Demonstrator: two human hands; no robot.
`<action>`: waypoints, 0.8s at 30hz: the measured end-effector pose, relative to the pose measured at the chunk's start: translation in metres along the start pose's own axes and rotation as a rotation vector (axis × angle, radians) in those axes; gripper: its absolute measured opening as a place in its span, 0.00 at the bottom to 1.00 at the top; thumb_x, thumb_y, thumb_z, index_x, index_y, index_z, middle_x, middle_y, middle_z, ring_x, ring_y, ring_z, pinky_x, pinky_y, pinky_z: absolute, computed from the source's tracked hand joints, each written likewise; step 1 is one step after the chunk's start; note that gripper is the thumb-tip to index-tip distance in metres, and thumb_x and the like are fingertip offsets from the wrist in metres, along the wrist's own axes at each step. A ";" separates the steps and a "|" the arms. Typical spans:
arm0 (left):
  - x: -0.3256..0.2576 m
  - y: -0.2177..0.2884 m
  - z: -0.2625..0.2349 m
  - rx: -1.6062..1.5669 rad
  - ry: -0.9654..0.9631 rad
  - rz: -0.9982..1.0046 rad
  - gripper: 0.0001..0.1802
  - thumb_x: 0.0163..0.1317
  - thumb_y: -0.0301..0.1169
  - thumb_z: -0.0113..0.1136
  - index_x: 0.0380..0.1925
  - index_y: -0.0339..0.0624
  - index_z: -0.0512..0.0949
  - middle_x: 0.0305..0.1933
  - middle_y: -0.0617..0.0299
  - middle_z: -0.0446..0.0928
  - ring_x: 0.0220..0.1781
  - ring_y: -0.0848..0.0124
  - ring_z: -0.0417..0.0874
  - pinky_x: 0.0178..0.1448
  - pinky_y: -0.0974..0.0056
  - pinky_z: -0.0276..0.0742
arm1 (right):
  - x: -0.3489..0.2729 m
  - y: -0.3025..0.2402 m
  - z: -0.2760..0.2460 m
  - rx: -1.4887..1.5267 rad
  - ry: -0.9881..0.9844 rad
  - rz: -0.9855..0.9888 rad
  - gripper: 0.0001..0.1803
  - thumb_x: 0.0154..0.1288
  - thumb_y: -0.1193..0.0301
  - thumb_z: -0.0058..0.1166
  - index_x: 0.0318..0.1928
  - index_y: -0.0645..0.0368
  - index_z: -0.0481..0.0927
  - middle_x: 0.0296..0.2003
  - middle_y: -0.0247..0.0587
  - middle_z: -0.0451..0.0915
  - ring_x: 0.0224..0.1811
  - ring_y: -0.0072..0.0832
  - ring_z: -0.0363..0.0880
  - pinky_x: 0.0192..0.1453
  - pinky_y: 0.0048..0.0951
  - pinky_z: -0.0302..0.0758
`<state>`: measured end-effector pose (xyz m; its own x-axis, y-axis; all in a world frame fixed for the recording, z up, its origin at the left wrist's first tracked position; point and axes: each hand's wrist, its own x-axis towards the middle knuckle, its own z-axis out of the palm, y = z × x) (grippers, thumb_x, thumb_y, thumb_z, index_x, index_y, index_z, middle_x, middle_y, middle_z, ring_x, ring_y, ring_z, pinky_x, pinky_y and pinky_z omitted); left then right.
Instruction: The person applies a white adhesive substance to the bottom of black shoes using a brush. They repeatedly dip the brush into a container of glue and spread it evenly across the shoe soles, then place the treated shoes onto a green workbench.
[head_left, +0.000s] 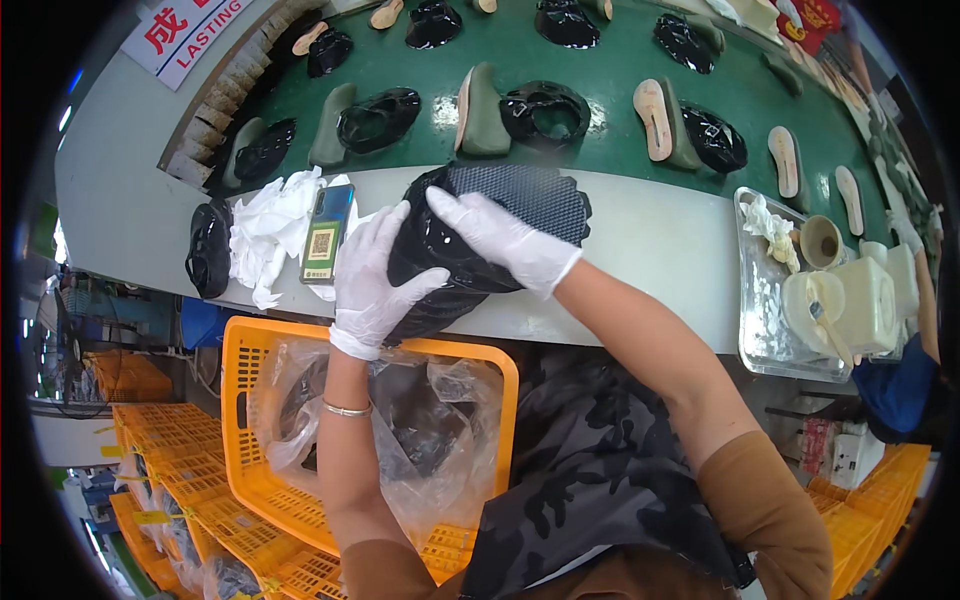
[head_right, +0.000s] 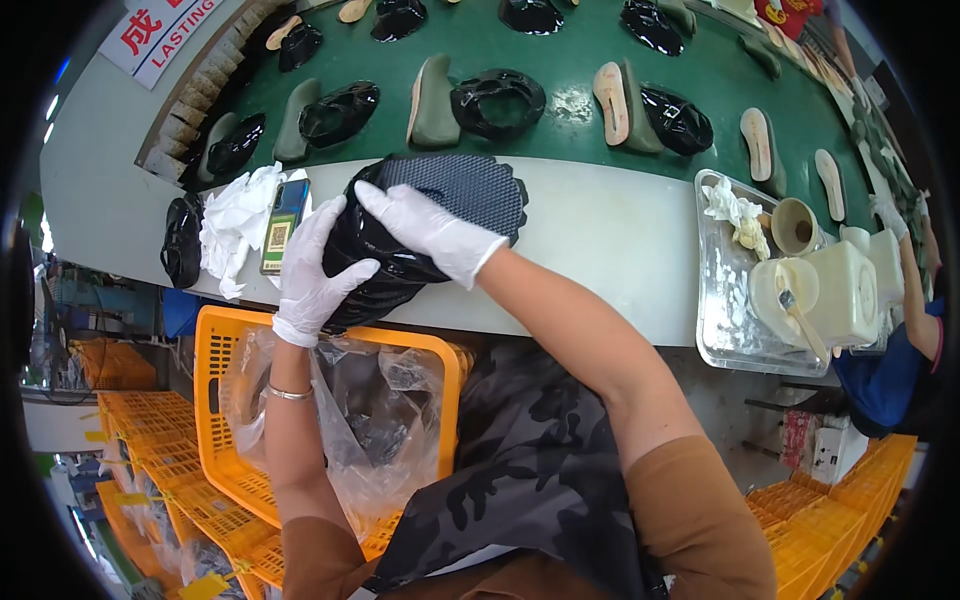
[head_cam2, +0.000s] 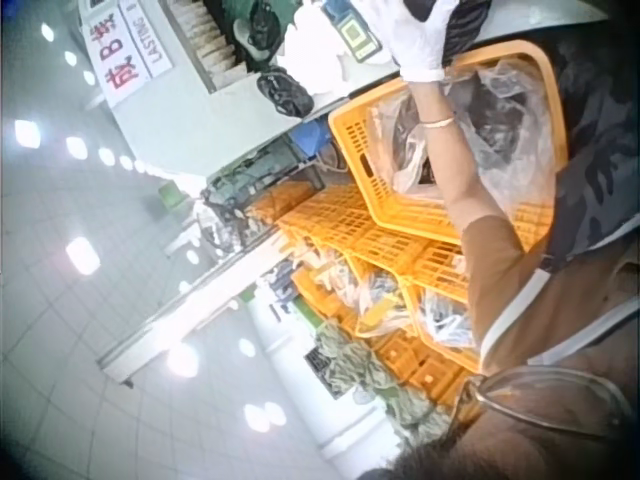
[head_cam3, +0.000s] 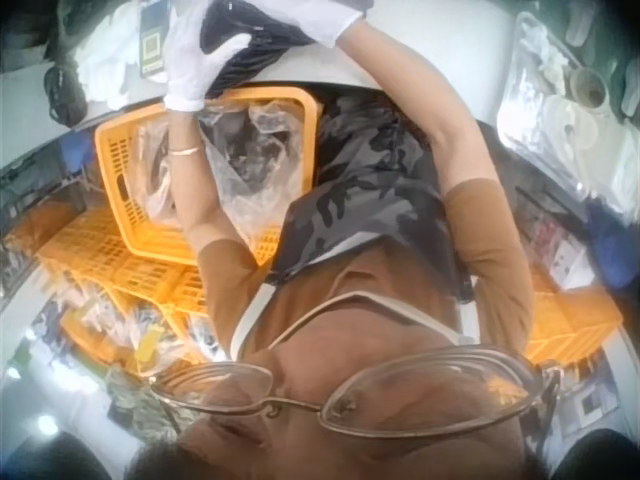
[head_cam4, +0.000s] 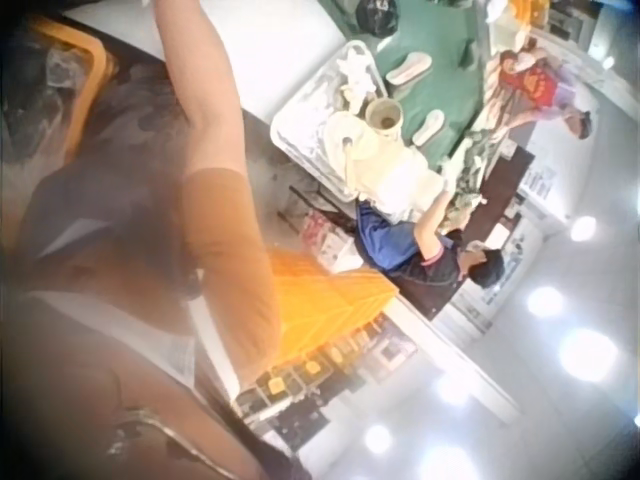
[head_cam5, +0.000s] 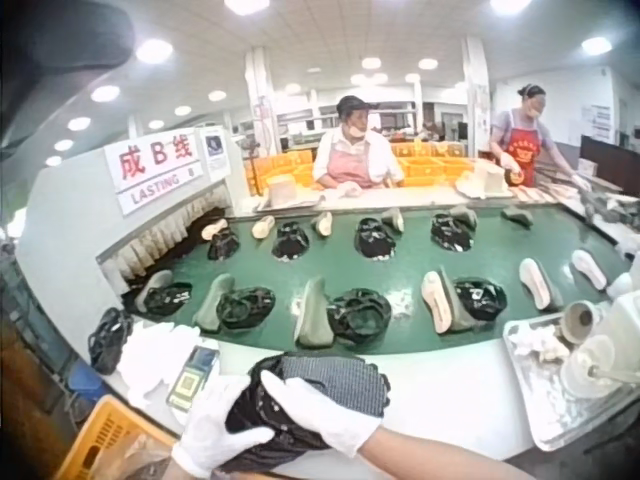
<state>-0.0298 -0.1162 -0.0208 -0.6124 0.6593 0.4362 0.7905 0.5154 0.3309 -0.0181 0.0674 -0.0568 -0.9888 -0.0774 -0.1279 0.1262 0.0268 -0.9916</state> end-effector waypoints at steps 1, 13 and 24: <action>0.000 -0.003 0.001 -0.065 0.020 0.002 0.43 0.40 0.48 0.70 0.56 0.39 0.67 0.53 0.47 0.70 0.56 0.52 0.69 0.60 0.55 0.63 | -0.016 -0.016 -0.011 0.073 -0.035 0.020 0.36 0.65 0.45 0.39 0.38 0.74 0.77 0.33 0.47 0.80 0.36 0.28 0.77 0.43 0.29 0.72; -0.019 0.130 0.023 -0.852 -0.046 -0.276 0.28 0.51 0.16 0.53 0.56 0.35 0.64 0.51 0.56 0.71 0.54 0.68 0.72 0.60 0.65 0.66 | -0.230 -0.059 -0.094 -0.131 -0.064 -0.343 0.22 0.59 0.62 0.57 0.48 0.66 0.72 0.32 0.39 0.76 0.33 0.27 0.74 0.39 0.25 0.71; -0.004 0.242 0.143 -1.437 -0.199 -0.504 0.19 0.63 0.32 0.49 0.50 0.31 0.67 0.54 0.52 0.70 0.46 0.63 0.77 0.53 0.63 0.72 | -0.309 -0.019 -0.131 -0.503 0.309 -0.552 0.28 0.53 0.54 0.60 0.48 0.62 0.74 0.27 0.41 0.76 0.29 0.39 0.76 0.31 0.33 0.71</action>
<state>0.1627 0.0843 -0.0622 -0.7085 0.7044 -0.0425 -0.2261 -0.1696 0.9592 0.2745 0.2213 0.0039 -0.8848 0.0669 0.4612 -0.3650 0.5160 -0.7749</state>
